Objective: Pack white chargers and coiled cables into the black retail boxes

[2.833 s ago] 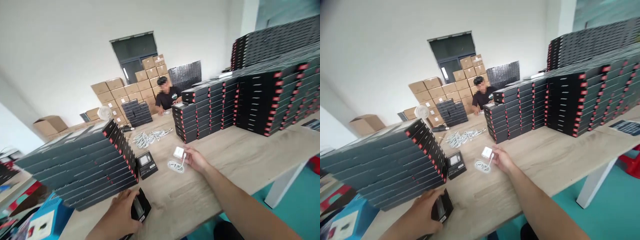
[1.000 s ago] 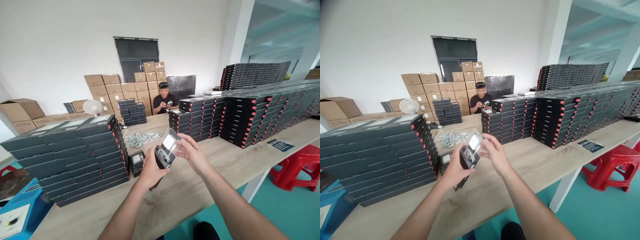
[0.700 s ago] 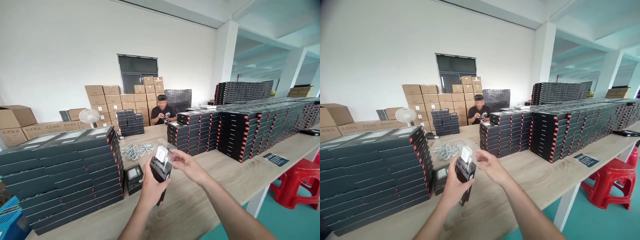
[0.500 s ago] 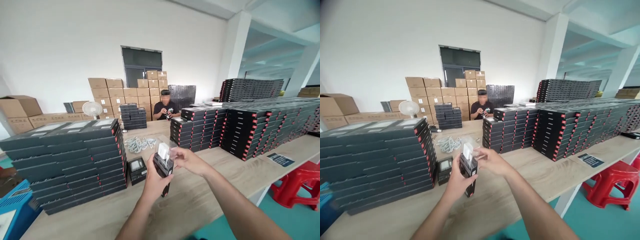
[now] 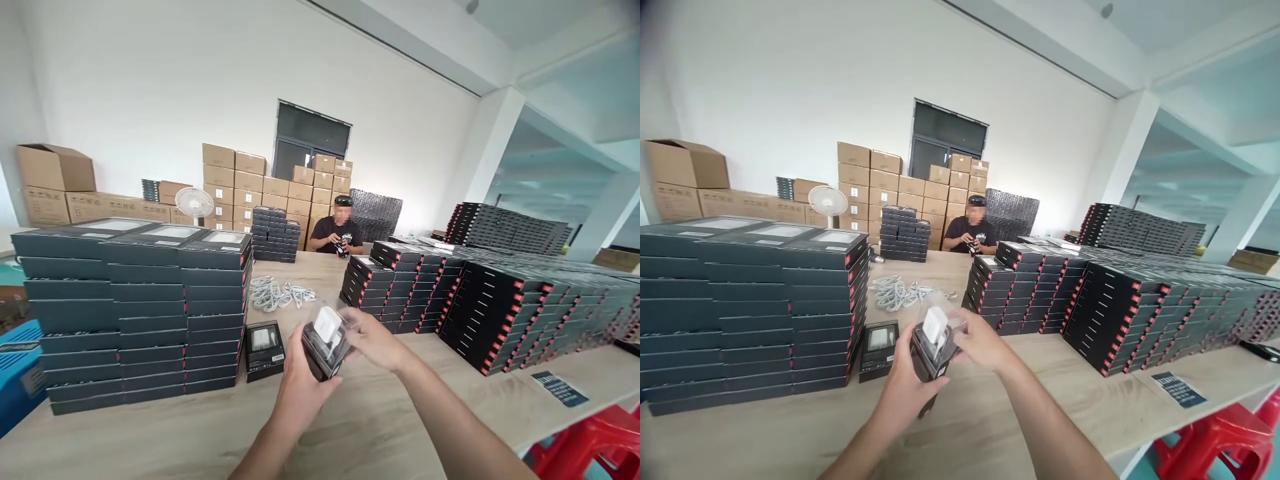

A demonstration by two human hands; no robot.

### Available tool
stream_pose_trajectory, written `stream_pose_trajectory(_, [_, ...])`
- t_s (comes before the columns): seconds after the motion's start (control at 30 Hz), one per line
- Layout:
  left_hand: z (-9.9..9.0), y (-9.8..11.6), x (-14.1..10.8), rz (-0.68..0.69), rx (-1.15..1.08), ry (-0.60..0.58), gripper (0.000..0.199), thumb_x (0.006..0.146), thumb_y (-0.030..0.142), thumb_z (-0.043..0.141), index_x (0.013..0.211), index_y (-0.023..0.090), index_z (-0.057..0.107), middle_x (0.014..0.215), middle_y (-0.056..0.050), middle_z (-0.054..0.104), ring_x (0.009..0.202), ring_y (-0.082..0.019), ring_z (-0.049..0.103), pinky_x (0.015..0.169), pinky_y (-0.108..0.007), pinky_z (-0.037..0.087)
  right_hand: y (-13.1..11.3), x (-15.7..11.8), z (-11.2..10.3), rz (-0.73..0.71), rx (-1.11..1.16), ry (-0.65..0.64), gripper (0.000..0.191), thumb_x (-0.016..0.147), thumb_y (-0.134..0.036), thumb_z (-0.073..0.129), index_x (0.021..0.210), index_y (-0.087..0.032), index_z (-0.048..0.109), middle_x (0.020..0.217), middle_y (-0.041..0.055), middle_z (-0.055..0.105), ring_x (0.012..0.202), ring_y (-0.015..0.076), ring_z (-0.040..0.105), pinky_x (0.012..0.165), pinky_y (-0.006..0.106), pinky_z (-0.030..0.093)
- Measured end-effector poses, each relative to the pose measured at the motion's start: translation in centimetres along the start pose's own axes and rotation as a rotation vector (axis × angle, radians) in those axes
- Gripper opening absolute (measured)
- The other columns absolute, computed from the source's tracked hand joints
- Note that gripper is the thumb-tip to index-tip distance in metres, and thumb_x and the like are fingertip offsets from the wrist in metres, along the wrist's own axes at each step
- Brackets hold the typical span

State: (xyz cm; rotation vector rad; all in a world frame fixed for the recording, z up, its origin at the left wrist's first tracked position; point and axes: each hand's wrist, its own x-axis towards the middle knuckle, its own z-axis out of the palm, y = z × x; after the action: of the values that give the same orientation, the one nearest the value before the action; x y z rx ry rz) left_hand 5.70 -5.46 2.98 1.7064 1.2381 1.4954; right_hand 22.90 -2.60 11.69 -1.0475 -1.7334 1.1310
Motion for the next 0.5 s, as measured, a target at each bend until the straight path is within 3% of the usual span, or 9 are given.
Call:
stream_pose_trajectory(0.07, [0.0, -0.3, -0.3, -0.056, 0.019, 0.033, 0.115, 0.063, 0.026, 0.08, 0.153, 0.025, 0.009, 0.157, -0.016, 0.026, 0.147, -0.036, 0.028, 0.119, -0.054, 0.025, 1.6, 0.2, 0.8, -0.091, -0.008, 0.114, 0.019, 0.079, -0.027, 0.065, 0.097, -0.024, 0.068, 0.081, -0.0001, 0.069, 0.066, 0.0166, 0.063, 0.052, 0.027, 0.056])
stream_pose_trajectory(0.17, [-0.7, -0.5, -0.7, -0.063, 0.03, -0.017, 0.119, 0.067, 0.035, 0.079, 0.155, 0.022, 0.0, 0.158, -0.018, 0.02, 0.148, -0.036, 0.024, 0.12, -0.053, 0.023, 3.8, -0.1, 1.5, -0.244, -0.097, 0.264, 0.013, 0.086, -0.032, 0.06, 0.087, -0.023, 0.069, 0.08, 0.0008, 0.067, 0.069, 0.0164, 0.061, 0.06, 0.027, 0.055])
stream_pose_trajectory(0.37, [-3.2, -0.7, -0.1, 0.067, -0.072, -0.146, 0.09, 0.086, 0.028, 0.06, 0.154, 0.027, 0.003, 0.15, -0.014, 0.035, 0.134, -0.027, 0.046, 0.108, -0.042, 0.042, 4.7, -1.1, 2.3, -0.324, -0.1, 0.282, 0.016, 0.09, -0.032, 0.058, 0.1, -0.025, 0.069, 0.1, 0.0042, 0.072, 0.086, 0.0202, 0.066, 0.077, 0.032, 0.055])
stream_pose_trajectory(0.5, [-4.0, -1.2, -0.3, 0.116, -0.101, -0.161, 0.068, 0.091, 0.027, 0.056, 0.148, 0.028, 0.02, 0.148, -0.013, 0.04, 0.125, -0.024, 0.055, 0.1, -0.037, 0.05, 5.5, -1.9, 3.4, -0.293, 0.088, 0.426, 0.01, 0.091, -0.036, 0.06, 0.092, -0.026, 0.061, 0.113, 0.0051, 0.069, 0.082, 0.0188, 0.068, 0.075, 0.035, 0.058])
